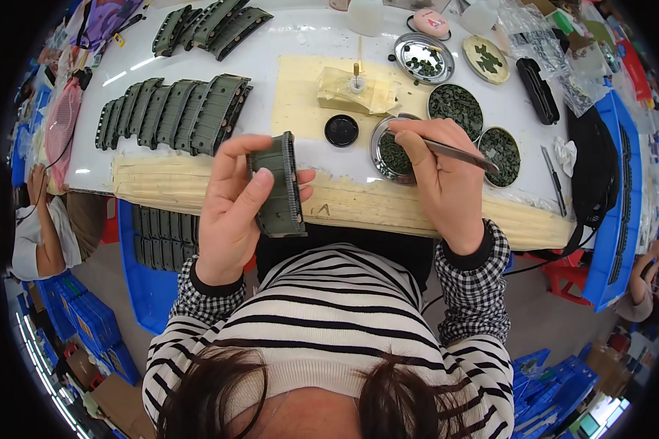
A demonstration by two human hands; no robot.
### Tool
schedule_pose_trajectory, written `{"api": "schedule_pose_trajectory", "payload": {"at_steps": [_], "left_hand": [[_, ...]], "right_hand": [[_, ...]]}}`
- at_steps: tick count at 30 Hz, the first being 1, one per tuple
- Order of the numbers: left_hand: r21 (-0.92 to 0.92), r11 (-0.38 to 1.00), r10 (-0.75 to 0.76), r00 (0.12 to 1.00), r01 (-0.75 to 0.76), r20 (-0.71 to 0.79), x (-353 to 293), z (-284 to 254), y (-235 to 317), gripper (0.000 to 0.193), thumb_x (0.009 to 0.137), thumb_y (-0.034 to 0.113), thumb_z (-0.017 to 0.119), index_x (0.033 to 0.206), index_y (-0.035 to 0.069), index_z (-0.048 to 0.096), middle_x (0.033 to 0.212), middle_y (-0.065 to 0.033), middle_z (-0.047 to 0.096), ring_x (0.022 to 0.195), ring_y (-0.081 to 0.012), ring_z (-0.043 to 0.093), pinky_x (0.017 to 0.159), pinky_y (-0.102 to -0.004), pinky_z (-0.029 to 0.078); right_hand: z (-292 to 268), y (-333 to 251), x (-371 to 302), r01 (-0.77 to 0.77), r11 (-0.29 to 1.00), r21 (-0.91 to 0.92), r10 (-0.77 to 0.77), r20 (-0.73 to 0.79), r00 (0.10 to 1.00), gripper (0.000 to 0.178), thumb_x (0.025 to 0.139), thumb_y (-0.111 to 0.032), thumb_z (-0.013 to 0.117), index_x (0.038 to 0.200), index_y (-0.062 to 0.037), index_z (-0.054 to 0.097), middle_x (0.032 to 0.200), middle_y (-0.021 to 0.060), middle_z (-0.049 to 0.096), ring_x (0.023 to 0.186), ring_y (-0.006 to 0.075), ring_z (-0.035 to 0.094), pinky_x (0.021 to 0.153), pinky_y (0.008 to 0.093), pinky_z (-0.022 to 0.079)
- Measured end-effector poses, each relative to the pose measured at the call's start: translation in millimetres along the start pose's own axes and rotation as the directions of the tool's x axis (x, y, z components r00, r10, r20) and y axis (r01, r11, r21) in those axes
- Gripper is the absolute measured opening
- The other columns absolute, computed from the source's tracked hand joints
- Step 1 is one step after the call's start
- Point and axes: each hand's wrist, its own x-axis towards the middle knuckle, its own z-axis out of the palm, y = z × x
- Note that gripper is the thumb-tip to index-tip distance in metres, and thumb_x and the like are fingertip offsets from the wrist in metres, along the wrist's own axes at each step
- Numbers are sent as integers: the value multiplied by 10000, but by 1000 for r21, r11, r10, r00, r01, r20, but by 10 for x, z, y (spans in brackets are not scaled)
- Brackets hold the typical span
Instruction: Assembling tiny plastic toy tank models using tweezers to attach small components.
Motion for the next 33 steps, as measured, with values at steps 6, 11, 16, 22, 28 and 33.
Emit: {"api": "schedule_pose_trajectory", "payload": {"at_steps": [6, 11, 16, 22, 28, 33], "left_hand": [[44, 993, -119, 982, 114, 149, 122, 89, -123, 215, 1025, 211, 420, 1048, 18, 512, 1006, -102, 642, 917, -131, 627, 825, -266, 518], [94, 992, -107, 972, 89, 208, 202, 82, -114, 247, 1013, 265, 472, 986, 29, 540, 908, -28, 624, 824, -64, 569, 737, -215, 480], [100, 988, -137, 964, 117, 226, 221, 40, -138, 240, 1015, 246, 464, 970, 21, 534, 882, -41, 630, 789, -77, 596, 702, -213, 499], [-232, 949, -185, 973, 214, 142, 193, 89, -184, 262, 1019, 246, 443, 985, 11, 552, 923, -106, 656, 839, -157, 660, 736, -267, 552], [-304, 925, -211, 973, 228, 88, 195, 107, -155, 293, 1014, 273, 449, 982, 2, 553, 927, -129, 660, 830, -188, 674, 737, -284, 565], [-337, 911, -203, 969, 239, 139, 197, 72, -160, 312, 1011, 292, 452, 921, 9, 547, 912, -134, 657, 838, -193, 676, 747, -309, 581]], "right_hand": [[-52, -400, 26, 134, 958, 253, -178, 161, 971, 152, 848, -24, 615, 979, -8, 692, 865, 102, 606, 755, 205, 582, 693, 289, 462], [-10, -457, 49, 135, 950, 280, -202, 225, 953, 161, 831, -61, 666, 984, -16, 688, 874, 98, 610, 762, 202, 598, 665, 278, 484], [49, -478, 36, 197, 954, 227, -256, 272, 928, 216, 815, -131, 710, 1000, -23, 680, 882, 101, 613, 756, 224, 613, 654, 281, 495], [72, -433, 13, 135, 934, 332, -197, 162, 967, 182, 865, -91, 644, 1014, 8, 675, 882, 125, 624, 754, 207, 614, 667, 280, 495], [150, -435, -30, 237, 935, 265, -267, 87, 960, 191, 877, -85, 621, 1025, 24, 672, 900, 138, 633, 779, 212, 620, 693, 285, 499], [134, -470, -14, 206, 933, 294, -248, 111, 962, 211, 863, -123, 653, 1018, 17, 676, 913, 131, 642, 793, 226, 625, 706, 290, 504]]}}
